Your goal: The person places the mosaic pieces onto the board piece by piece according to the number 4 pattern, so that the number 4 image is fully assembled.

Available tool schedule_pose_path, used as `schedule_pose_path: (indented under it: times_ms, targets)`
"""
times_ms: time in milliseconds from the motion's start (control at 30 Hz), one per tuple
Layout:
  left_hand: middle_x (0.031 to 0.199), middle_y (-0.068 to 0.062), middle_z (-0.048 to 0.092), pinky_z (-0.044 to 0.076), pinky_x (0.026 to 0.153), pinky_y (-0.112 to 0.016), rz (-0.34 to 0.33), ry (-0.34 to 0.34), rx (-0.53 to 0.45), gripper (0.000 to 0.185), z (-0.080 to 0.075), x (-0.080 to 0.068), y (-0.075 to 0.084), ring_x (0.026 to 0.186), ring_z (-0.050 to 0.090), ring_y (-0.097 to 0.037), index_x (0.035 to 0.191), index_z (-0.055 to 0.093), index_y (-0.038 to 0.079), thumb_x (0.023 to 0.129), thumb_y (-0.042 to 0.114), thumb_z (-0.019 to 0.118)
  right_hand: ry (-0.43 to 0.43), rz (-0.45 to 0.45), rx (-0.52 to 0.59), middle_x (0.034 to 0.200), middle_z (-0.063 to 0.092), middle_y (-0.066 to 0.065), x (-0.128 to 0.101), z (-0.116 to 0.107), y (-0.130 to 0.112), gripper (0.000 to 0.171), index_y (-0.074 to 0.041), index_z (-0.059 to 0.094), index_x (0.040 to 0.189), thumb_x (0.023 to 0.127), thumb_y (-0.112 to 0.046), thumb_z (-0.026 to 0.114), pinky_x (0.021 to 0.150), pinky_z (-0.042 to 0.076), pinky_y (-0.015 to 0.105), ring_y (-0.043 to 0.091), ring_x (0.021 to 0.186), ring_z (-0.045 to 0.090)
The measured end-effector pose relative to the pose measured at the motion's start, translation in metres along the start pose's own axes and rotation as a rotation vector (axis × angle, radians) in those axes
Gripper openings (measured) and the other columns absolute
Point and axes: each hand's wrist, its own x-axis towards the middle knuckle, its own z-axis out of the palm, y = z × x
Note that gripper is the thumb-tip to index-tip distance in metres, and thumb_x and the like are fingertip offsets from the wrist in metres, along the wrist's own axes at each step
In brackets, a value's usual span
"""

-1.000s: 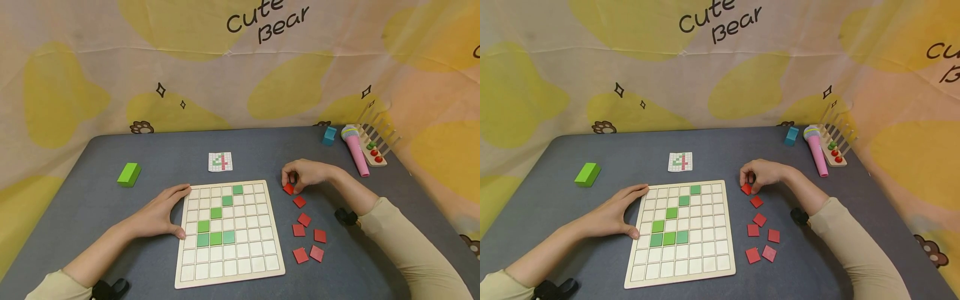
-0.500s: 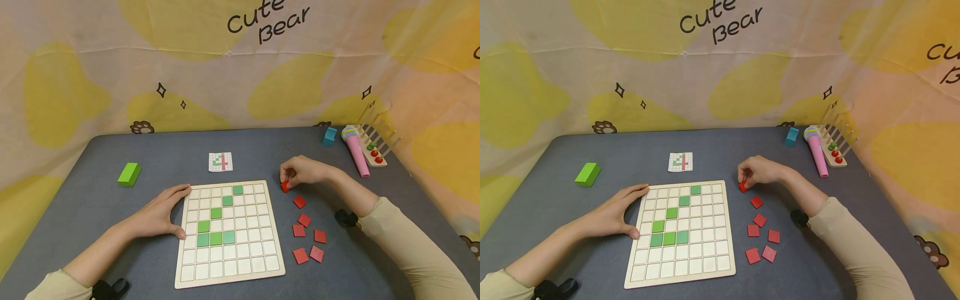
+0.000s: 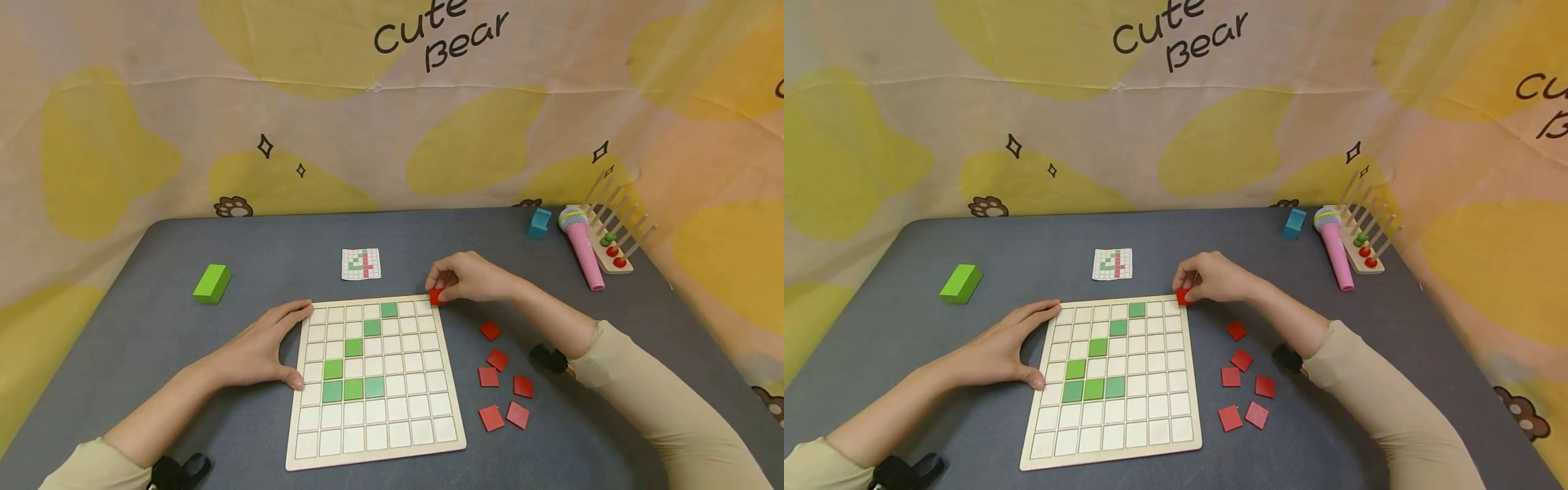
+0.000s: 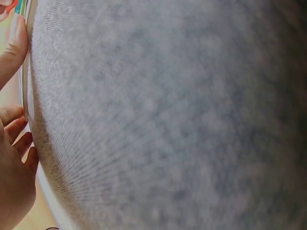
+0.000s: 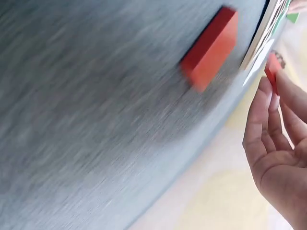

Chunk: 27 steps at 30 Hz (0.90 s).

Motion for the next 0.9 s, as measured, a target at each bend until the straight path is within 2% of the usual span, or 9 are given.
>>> schedule_pose_path:
  times_ms: [300, 567, 900]
  targets:
    - [0.158, -0.012, 0.034, 0.039, 0.107, -0.059, -0.013, -0.01, 0.025, 0.122, -0.002, 0.0, 0.002, 0.142, 0.037, -0.038, 0.151, 0.038, 0.005, 0.057, 0.07, 0.081, 0.033, 0.032, 0.076, 0.089, 0.07, 0.003, 0.012, 0.016, -0.023, 0.017, -0.012, 0.074, 0.098, 0.084, -0.003, 0.072, 0.074, 0.054, 0.024, 0.01, 0.078, 0.063]
    - [0.159, -0.013, 0.034, 0.038, 0.105, -0.063, -0.021, -0.016, 0.059, 0.122, -0.004, -0.001, 0.005, 0.141, 0.039, -0.041, 0.151, 0.037, 0.006, 0.058, 0.072, 0.078, 0.003, 0.056, 0.102, 0.091, 0.073, 0.001, 0.024, 0.027, -0.038, 0.015, -0.013, 0.074, 0.097, 0.085, -0.004, 0.07, 0.079, 0.055, 0.022, 0.008, 0.081, 0.064]
    - [0.16, -0.011, 0.034, 0.037, 0.105, -0.065, -0.033, -0.017, 0.088, 0.123, -0.004, -0.002, 0.003, 0.144, 0.037, -0.041, 0.153, 0.035, 0.009, 0.058, 0.076, 0.076, -0.052, 0.075, 0.074, 0.09, 0.074, 0.002, 0.031, 0.039, -0.05, 0.016, -0.011, 0.075, 0.095, 0.083, -0.002, 0.07, 0.074, 0.052, 0.019, 0.006, 0.079, 0.063]
